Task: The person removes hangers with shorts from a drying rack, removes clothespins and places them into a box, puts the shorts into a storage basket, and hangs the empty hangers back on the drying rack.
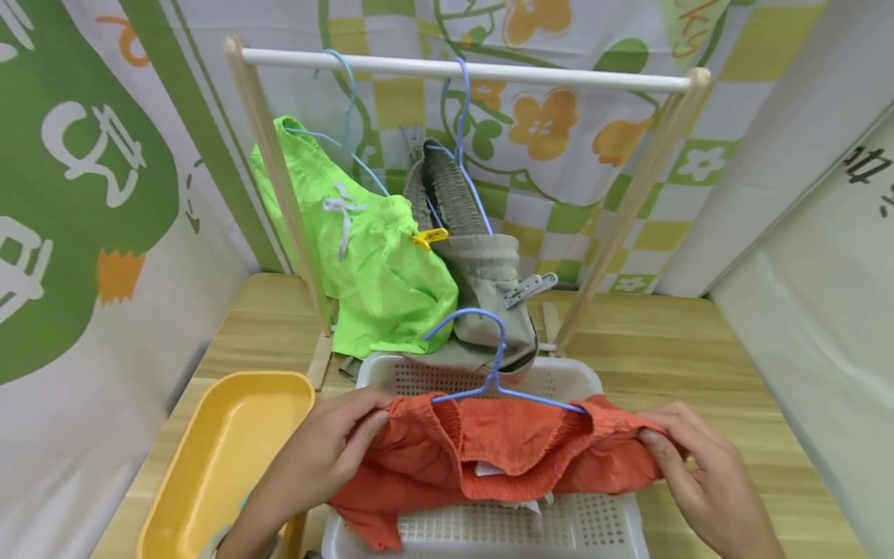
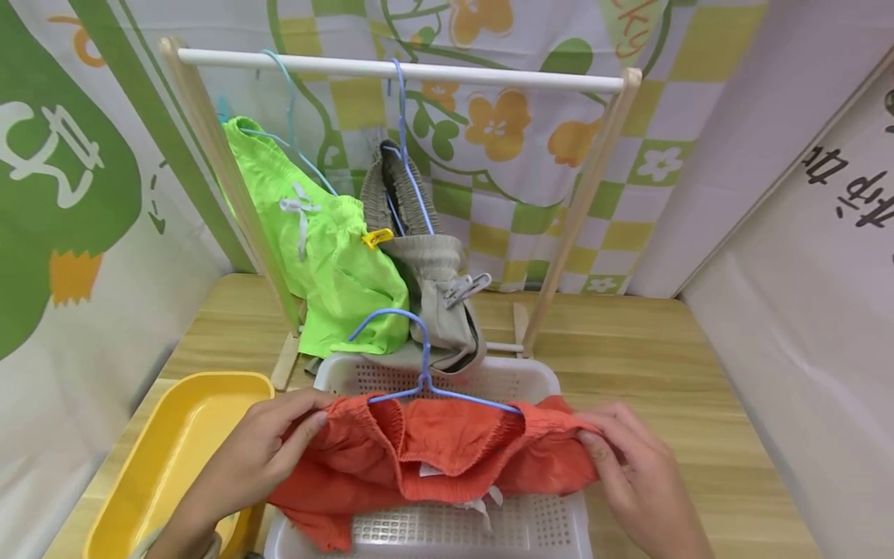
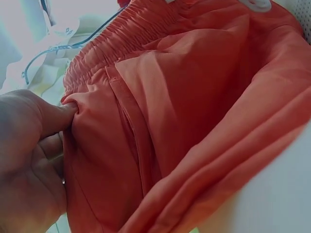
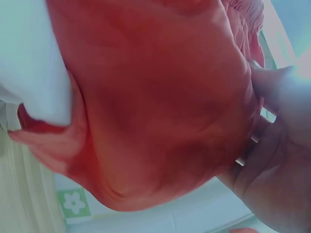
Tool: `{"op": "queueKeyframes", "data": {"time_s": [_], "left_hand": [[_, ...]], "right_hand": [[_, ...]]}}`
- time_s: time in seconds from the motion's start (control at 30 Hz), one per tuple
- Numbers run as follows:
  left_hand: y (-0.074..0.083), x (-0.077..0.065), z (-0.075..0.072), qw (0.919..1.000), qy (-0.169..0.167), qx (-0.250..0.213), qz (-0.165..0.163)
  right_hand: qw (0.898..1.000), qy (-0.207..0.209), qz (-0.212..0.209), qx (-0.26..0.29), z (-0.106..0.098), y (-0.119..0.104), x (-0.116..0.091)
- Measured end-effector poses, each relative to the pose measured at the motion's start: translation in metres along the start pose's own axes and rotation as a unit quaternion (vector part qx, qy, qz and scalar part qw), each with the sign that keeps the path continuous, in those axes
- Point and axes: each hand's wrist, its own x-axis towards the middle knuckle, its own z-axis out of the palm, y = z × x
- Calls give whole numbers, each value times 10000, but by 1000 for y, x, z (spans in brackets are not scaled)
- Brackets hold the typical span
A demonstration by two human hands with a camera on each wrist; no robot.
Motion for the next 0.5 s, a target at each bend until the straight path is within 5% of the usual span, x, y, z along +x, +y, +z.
{"op": "queueKeyframes", "data": {"time_s": [0.23, 0.5], "left_hand": [[1, -3, -7, 9999, 105, 51, -108], [-3, -8, -13, 9995, 158, -138, -219]], "right_hand": [[9980, 152, 601, -88, -9, 6, -14], [9965, 541, 525, 360, -10, 16, -22]]}}
